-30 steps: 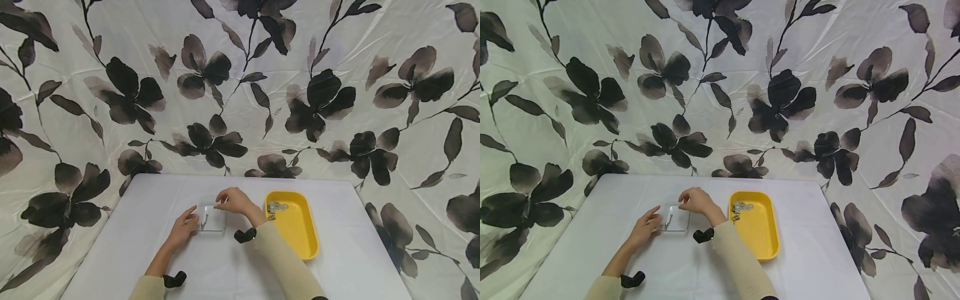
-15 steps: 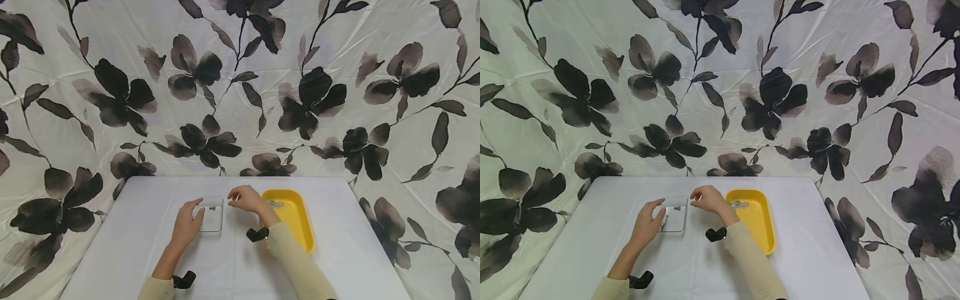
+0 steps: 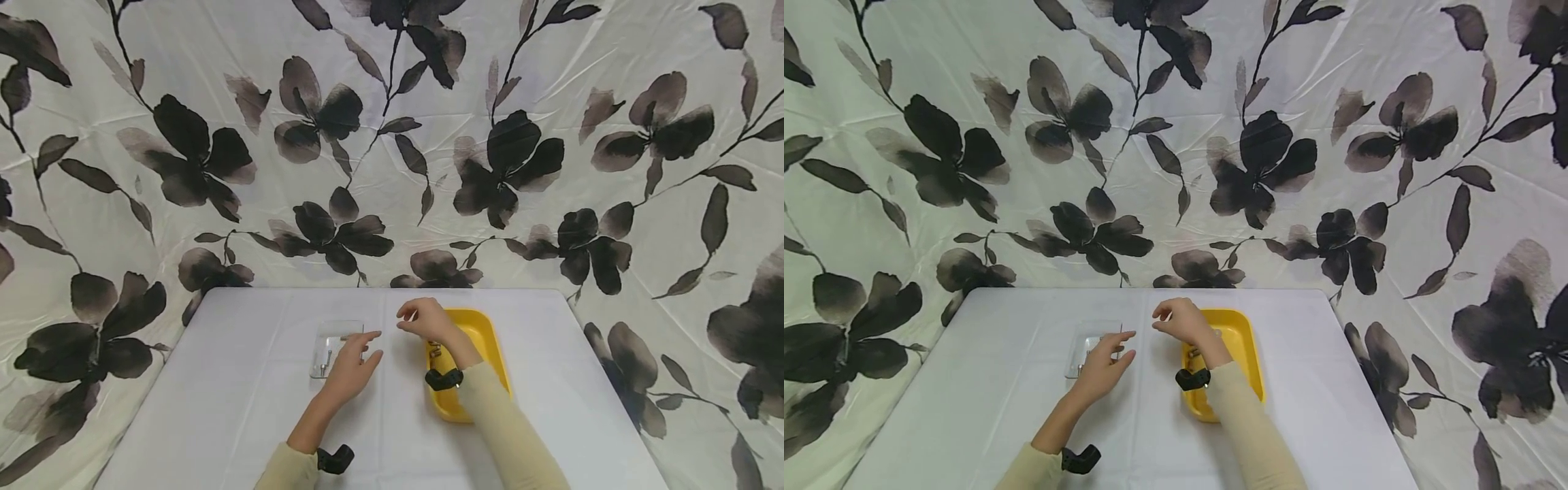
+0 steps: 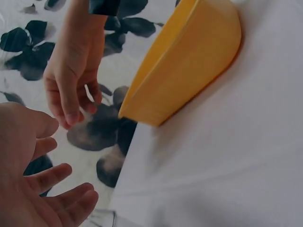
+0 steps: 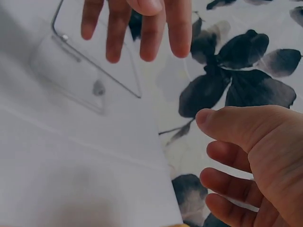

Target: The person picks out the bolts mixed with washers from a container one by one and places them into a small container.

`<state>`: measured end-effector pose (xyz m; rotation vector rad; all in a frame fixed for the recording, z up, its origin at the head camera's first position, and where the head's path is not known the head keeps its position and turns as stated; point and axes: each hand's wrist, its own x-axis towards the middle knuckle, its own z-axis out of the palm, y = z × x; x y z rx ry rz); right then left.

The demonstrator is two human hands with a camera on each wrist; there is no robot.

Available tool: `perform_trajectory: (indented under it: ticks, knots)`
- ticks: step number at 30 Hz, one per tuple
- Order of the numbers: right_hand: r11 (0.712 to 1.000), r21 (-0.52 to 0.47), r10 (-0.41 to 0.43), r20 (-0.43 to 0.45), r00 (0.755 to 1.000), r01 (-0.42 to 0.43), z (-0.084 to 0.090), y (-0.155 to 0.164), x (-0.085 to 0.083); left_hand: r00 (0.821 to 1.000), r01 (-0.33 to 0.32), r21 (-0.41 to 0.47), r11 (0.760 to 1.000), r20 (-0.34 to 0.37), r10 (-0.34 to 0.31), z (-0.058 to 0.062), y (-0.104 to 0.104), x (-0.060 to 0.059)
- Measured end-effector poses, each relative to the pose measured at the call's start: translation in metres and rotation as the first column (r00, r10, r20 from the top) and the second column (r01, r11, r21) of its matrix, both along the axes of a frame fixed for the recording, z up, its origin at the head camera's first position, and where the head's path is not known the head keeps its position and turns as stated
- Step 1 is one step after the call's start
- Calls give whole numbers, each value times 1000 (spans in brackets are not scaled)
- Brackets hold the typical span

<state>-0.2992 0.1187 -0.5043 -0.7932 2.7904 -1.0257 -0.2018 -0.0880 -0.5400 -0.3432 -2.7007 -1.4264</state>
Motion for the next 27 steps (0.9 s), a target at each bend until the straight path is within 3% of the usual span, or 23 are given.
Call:
perform_trajectory:
  ticks: [6, 14, 22, 27]
  knots:
    - [998, -21, -52, 51, 997, 53, -2, 21, 2, 992, 85, 111, 990, 83, -95, -6, 18, -2]
    - [994, -53, -89, 27, 996, 90, -15, 51, 5, 960, 125, 143, 982, 234, -156, -29, 44, 5]
    - [983, -28, -177, 80, 981, 180, -23, 67, 6, 921, 145, 349, 926, 295, -255, -39, 56, 8]
    - [980, -28, -194, 140, 971, 199, -35, 74, 12, 909, 159, 391, 907, 301, -289, -51, 62, 9]
